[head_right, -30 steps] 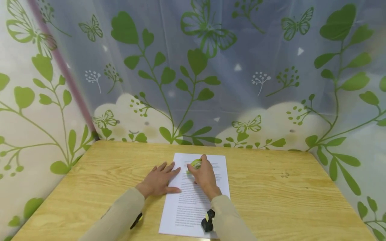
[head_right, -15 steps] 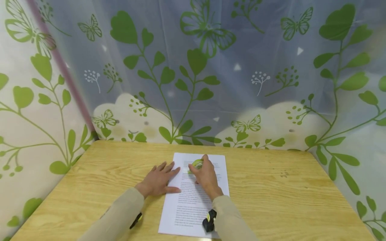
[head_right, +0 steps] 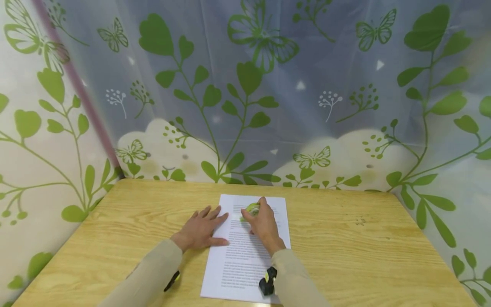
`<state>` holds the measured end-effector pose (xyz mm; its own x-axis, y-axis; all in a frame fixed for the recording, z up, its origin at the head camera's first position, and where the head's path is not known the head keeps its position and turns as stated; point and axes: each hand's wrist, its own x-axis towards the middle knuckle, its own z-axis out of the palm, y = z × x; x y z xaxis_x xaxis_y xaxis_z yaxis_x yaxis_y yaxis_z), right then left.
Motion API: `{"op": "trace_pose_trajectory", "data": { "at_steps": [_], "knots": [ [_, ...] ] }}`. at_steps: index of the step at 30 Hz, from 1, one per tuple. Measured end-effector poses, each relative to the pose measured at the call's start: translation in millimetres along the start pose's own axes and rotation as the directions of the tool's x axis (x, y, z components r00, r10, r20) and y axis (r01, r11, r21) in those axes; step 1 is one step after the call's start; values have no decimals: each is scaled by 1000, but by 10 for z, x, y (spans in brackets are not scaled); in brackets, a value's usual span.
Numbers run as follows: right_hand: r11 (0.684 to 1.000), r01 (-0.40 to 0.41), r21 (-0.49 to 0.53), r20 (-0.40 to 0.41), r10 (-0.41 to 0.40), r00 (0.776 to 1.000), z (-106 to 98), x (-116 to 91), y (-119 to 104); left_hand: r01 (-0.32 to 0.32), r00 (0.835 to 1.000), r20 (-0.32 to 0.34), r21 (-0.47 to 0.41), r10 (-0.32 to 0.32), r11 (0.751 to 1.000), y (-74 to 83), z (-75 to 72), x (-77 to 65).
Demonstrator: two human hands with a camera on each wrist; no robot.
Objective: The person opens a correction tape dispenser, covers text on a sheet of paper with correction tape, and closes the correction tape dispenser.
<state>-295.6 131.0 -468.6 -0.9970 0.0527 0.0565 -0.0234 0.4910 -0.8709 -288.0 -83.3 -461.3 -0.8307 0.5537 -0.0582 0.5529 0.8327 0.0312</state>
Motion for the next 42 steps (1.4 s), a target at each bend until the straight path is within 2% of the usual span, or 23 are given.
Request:
{"op": "trace_pose_trajectory", "data": {
  "at_steps": [42],
  "knots": [
    [999,-7,-44,0,7,1000,-139,-16,56,7,1000,12,-4,-7,1000,-1,15,12]
  ]
}}
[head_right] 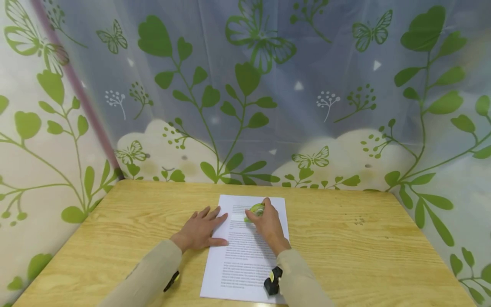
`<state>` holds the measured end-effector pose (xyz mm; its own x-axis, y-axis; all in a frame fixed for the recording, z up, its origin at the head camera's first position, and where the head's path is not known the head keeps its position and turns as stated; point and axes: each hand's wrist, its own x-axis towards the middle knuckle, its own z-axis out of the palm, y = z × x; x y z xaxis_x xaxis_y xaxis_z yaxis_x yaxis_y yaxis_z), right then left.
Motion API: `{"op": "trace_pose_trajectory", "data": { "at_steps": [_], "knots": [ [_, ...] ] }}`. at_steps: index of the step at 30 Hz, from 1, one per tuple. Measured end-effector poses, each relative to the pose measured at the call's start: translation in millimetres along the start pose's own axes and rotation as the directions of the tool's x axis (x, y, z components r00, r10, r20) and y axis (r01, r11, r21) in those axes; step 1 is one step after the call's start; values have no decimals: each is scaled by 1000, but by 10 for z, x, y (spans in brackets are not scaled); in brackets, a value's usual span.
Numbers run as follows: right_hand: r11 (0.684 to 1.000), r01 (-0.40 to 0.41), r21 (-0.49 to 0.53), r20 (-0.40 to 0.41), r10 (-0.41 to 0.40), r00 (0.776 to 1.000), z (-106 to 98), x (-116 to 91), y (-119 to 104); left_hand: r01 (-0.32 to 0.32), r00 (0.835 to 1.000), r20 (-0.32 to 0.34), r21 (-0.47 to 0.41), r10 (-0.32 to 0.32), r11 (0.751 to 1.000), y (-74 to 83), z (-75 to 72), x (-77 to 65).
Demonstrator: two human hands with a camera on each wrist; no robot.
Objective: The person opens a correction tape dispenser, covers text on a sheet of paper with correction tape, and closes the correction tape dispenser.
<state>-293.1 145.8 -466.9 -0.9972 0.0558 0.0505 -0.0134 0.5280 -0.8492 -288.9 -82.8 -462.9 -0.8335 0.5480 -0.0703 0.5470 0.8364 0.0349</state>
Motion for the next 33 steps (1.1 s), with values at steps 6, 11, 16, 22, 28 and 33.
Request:
{"op": "trace_pose_trajectory", "data": {
  "at_steps": [6,11,16,22,28,33],
  "knots": [
    [1000,6,9,-1,-6,1000,-20,-8,4,0,1000,0,2,0,1000,5,-4,4],
    [1000,9,1,-3,-9,1000,-37,-13,5,4,1000,3,-4,-4,1000,15,-28,-5],
    [1000,4,16,9,-4,1000,-57,-12,20,3,1000,7,-13,-2,1000,20,-38,-15],
    [1000,4,19,6,-4,1000,-79,-8,53,-1,1000,1,-11,1,1000,13,-24,-19],
    [1000,9,11,12,-9,1000,-110,-10,65,-4,1000,-5,-12,4,1000,14,-25,-20],
    [1000,16,-7,12,-15,1000,-119,1,91,-9,1000,-13,-10,8,1000,17,-27,-16]
  ]
}}
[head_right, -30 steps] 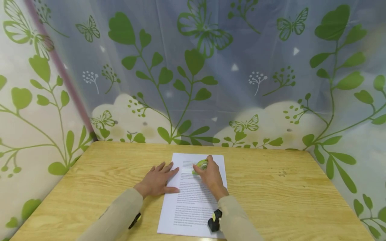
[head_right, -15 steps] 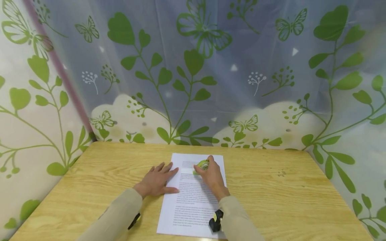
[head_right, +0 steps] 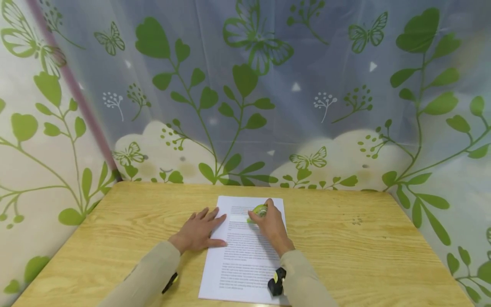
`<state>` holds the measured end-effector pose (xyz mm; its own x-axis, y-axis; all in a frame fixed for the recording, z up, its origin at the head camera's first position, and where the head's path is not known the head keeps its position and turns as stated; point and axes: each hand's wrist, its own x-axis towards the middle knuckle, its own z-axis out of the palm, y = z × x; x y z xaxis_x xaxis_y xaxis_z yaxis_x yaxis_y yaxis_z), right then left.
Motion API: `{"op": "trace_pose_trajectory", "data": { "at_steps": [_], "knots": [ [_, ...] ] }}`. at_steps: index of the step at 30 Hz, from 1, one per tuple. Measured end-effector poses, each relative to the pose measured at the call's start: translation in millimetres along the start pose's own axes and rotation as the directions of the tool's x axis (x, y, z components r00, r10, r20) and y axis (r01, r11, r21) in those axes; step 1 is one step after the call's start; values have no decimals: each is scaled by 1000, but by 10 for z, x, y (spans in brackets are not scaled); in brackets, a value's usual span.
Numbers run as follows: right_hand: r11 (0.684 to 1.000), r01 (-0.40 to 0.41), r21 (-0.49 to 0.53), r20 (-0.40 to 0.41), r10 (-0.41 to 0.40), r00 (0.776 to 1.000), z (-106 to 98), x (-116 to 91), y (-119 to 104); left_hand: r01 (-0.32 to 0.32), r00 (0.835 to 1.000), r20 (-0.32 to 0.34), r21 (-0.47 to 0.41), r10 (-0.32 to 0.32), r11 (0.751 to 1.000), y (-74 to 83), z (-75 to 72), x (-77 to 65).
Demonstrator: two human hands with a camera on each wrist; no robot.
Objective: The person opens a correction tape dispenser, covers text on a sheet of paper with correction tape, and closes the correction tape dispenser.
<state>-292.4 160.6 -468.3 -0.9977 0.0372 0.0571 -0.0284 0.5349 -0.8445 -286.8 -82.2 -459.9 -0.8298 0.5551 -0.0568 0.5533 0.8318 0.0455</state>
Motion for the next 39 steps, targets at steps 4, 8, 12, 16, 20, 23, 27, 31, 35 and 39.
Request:
{"op": "trace_pose_trajectory", "data": {
  "at_steps": [4,8,12,16,20,23,27,31,35,39],
  "knots": [
    [1000,8,-10,-3,-8,1000,-6,4,16,-3,1000,-6,1,3,1000,1,0,1],
    [1000,8,-11,-1,-9,1000,-17,-1,7,-4,1000,-11,1,4,1000,-2,10,9],
    [1000,-4,11,11,4,1000,-38,-5,-1,-4,1000,-13,0,4,1000,0,10,7],
    [998,-33,47,21,32,999,-68,0,1,-1,1000,-9,6,1,1000,3,0,2],
    [998,-41,45,28,40,999,-85,7,9,6,1000,-3,-1,-6,1000,-3,4,-2],
    [999,-40,36,28,39,999,-86,10,17,10,1000,3,-12,-10,1000,-6,7,-2],
    [999,-44,29,22,43,999,-85,9,27,10,1000,9,-15,-10,1000,-8,15,-1],
    [999,-41,28,19,40,999,-91,3,28,11,1000,8,-18,-11,1000,-8,23,1],
    [1000,-26,18,14,26,1000,-103,-5,29,12,1000,8,-18,-12,1000,-7,33,4],
    [1000,-28,7,9,28,1000,-112,-3,38,12,1000,11,-13,-12,1000,-7,36,7]
  ]
}}
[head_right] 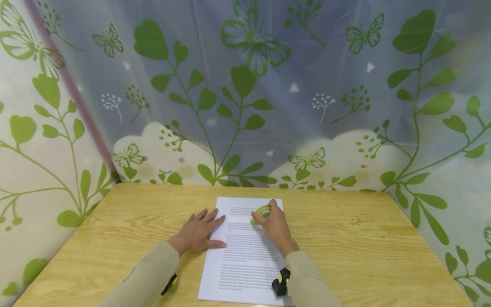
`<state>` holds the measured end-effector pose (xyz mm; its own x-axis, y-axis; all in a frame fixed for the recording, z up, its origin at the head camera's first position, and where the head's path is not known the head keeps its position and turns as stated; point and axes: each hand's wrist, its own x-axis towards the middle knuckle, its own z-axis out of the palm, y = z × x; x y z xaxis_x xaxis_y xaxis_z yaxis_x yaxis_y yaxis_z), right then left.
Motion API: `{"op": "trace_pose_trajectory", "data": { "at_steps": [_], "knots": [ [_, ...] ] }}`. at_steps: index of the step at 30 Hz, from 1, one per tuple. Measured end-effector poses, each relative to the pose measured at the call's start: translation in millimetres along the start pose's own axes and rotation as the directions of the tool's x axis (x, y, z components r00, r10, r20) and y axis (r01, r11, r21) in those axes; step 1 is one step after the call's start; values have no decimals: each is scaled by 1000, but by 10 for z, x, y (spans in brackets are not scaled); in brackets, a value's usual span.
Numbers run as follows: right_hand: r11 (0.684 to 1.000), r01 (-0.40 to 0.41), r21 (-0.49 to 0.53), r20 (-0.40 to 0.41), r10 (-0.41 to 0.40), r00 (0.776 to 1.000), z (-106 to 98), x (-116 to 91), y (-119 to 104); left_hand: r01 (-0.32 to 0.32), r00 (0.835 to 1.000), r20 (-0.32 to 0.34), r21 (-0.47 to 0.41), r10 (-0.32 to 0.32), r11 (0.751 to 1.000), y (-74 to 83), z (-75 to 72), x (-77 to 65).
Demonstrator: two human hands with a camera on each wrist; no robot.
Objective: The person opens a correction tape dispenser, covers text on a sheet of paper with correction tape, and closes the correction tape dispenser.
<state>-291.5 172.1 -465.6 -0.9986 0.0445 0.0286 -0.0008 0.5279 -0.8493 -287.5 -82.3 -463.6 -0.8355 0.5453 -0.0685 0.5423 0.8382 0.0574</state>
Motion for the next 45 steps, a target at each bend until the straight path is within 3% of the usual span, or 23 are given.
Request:
{"op": "trace_pose_trajectory", "data": {
  "at_steps": [45],
  "knots": [
    [1000,16,-22,-15,-16,1000,-103,-29,70,-7,1000,-8,-31,7,999,6,-10,-10]
  ]
}}
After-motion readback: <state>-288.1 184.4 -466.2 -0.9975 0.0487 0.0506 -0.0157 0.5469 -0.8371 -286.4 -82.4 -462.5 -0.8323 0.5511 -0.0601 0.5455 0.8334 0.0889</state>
